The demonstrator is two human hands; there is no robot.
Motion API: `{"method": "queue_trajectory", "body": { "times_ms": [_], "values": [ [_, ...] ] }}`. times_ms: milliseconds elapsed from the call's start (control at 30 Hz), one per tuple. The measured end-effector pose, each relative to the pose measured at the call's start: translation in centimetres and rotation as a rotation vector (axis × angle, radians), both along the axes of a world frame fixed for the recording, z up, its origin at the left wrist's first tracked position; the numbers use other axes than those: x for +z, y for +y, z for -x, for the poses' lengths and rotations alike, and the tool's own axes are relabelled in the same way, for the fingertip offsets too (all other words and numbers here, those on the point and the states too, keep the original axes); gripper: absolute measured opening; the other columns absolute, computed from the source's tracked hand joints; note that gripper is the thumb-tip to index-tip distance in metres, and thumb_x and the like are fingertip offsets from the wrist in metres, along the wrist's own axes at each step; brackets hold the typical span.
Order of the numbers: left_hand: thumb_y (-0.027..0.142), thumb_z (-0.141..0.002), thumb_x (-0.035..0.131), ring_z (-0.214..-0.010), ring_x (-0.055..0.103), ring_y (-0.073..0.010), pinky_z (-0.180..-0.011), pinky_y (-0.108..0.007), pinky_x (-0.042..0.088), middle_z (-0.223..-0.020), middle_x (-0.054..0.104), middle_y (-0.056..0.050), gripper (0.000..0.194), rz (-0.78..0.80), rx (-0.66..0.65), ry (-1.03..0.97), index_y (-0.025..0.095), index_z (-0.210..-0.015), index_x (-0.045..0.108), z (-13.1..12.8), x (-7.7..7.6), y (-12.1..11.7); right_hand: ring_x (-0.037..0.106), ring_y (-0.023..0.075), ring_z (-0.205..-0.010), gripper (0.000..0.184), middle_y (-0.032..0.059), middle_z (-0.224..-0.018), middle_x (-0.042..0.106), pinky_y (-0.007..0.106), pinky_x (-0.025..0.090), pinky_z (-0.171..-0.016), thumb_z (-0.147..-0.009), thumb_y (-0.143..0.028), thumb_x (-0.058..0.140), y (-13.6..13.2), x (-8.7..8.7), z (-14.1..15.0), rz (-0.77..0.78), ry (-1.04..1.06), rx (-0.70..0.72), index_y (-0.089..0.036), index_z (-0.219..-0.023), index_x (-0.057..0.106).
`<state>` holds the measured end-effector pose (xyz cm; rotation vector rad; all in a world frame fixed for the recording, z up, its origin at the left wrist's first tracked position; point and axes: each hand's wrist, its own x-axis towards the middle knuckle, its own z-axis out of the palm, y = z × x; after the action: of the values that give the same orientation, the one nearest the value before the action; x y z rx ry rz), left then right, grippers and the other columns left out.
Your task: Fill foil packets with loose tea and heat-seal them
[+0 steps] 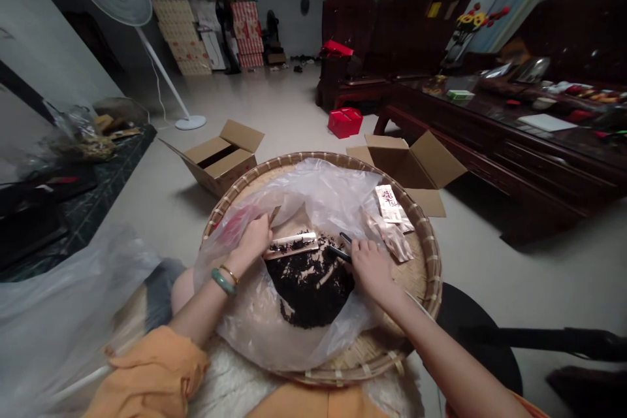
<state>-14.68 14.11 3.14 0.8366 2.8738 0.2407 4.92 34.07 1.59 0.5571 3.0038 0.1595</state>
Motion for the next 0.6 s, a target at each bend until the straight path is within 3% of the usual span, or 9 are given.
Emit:
{"method": "queue_trajectory", "body": {
  "times_ms": [67,200,333,400,467,600],
  "values": [
    [0.009,-0.080,0.046,-0.086,0.066,-0.0285,-0.072,-0.033,0.048,-0.093,0.069,-0.017,0.033,-0.003,-0.018,-0.012,0.010,-0.111,0.056,0.0,-0.1,0.0,0.052,0.0289,-0.095,0.038,0.0201,-0.107,0.058,0.038,0.041,-0.076,-0.088,-0.013,0.043,-0.7,0.1,0.6,0.010,0.042,0.048,-0.008,-0.124,0.050],
    [0.019,-0.084,0.049,-0.083,0.066,-0.0255,-0.074,-0.030,0.049,-0.089,0.068,-0.013,0.021,-0.021,-0.074,-0.006,0.013,-0.097,0.063,-0.4,0.4,0.3,0.047,0.0271,-0.111,0.047,0.0187,-0.127,0.051,0.035,0.038,-0.090,-0.090,-0.014,0.039,-2.4,-0.2,3.7,0.164,0.106,0.301,-0.009,-0.136,0.040],
    [0.020,-0.089,0.043,-0.112,0.053,-0.0298,-0.096,-0.039,0.041,-0.119,0.056,-0.020,0.029,-0.037,-0.086,0.162,0.012,-0.110,0.060,-0.7,1.2,0.3,0.039,0.0280,-0.124,0.053,0.0188,-0.134,0.047,0.038,0.034,-0.097,-0.090,-0.013,0.040,-3.7,-0.9,8.2,0.245,0.008,0.389,-0.010,-0.142,0.033],
    [0.017,-0.087,0.044,-0.118,0.047,-0.0316,-0.099,-0.041,0.040,-0.127,0.047,-0.020,0.028,0.028,-0.055,0.242,0.013,-0.110,0.058,-0.4,1.1,0.1,0.043,0.0302,-0.119,0.053,0.0196,-0.126,0.053,0.041,0.036,-0.093,-0.085,-0.013,0.048,-4.0,-1.1,9.7,0.248,-0.047,0.382,-0.010,-0.137,0.040],
    [0.016,-0.087,0.042,-0.112,0.052,-0.0322,-0.091,-0.042,0.045,-0.125,0.045,-0.022,0.028,0.111,0.019,0.250,0.011,-0.111,0.055,0.1,0.6,0.2,0.049,0.0302,-0.109,0.042,0.0182,-0.116,0.058,0.039,0.039,-0.087,-0.080,-0.011,0.054,-4.1,-1.1,10.1,0.250,-0.067,0.392,-0.010,-0.122,0.055],
    [0.016,-0.089,0.039,-0.096,0.061,-0.0283,-0.078,-0.037,0.050,-0.115,0.049,-0.021,0.030,0.168,0.090,0.158,0.006,-0.115,0.049,1.4,-0.8,0.9,0.053,0.0264,-0.100,0.020,0.0139,-0.102,0.062,0.034,0.039,-0.079,-0.085,-0.013,0.050,-4.0,-0.3,8.3,0.254,-0.085,0.447,-0.014,-0.094,0.068]
  ]
}}
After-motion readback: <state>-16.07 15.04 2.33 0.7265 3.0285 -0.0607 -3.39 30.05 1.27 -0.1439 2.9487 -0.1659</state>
